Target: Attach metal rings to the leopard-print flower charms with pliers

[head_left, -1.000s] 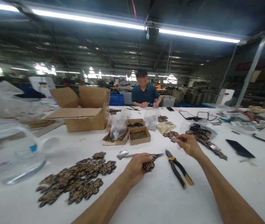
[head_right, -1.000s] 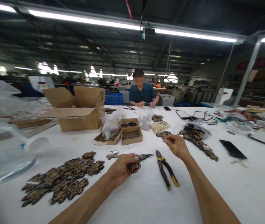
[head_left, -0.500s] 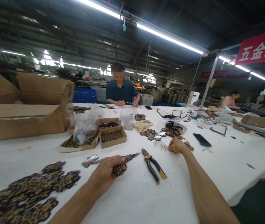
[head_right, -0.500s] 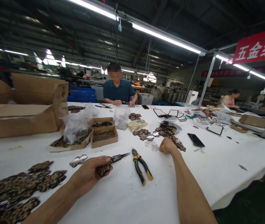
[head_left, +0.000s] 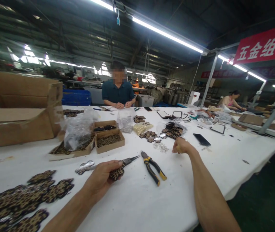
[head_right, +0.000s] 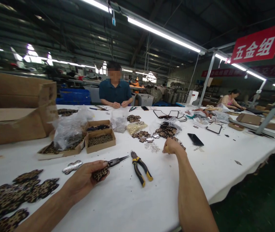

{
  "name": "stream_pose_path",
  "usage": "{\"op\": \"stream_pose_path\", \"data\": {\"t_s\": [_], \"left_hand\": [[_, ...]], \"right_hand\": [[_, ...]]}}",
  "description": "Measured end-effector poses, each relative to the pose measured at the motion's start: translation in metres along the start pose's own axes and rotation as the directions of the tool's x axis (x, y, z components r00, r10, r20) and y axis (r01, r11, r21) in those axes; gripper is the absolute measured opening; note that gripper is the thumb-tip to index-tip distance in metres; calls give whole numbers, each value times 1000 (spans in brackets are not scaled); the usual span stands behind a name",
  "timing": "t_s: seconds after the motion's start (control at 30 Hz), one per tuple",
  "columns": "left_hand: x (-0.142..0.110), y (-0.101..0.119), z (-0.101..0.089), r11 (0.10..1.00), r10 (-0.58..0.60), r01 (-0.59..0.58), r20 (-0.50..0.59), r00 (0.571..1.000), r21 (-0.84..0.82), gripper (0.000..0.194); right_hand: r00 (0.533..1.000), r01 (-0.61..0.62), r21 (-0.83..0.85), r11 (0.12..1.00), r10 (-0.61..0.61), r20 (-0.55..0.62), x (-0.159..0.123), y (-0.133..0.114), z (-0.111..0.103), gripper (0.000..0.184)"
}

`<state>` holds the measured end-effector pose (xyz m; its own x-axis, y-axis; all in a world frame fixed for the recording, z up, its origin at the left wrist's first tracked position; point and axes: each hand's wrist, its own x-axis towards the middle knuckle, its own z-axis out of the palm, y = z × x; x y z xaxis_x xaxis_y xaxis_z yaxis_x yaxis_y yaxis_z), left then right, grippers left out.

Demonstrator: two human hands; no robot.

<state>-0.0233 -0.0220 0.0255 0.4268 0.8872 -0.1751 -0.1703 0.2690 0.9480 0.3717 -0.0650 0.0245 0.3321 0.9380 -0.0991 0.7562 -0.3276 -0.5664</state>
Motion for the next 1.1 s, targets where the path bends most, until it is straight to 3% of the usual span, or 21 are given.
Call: {"op": "stream_pose_path", "data": {"t_s": [0.1,0.2,0.4,0.57,1.1], "left_hand": [[2,1,-4,1000,12,-12,6,1000,2,21],[3,2,-7,1000,23,-23,19,1000,3,21],[-1,5,-8,999,31,-31,10,999,-14,20],[-3,3,-12,999,51,-51,6,999,-18,20],[-14,-13,-27,994,101,-96,107,989,-44,29]], "right_hand": [[997,18,21,1000,-19,74,-19,11,-9,15],[994,30,55,998,-36,105,-44,23,-5,18],[999,35,54,998,-34,-21,-76,39,20,16],[996,56,17,998,-54,-72,-79,33,29,15],[995,46,-27,999,-44,85,-79,28,41,5]]}}
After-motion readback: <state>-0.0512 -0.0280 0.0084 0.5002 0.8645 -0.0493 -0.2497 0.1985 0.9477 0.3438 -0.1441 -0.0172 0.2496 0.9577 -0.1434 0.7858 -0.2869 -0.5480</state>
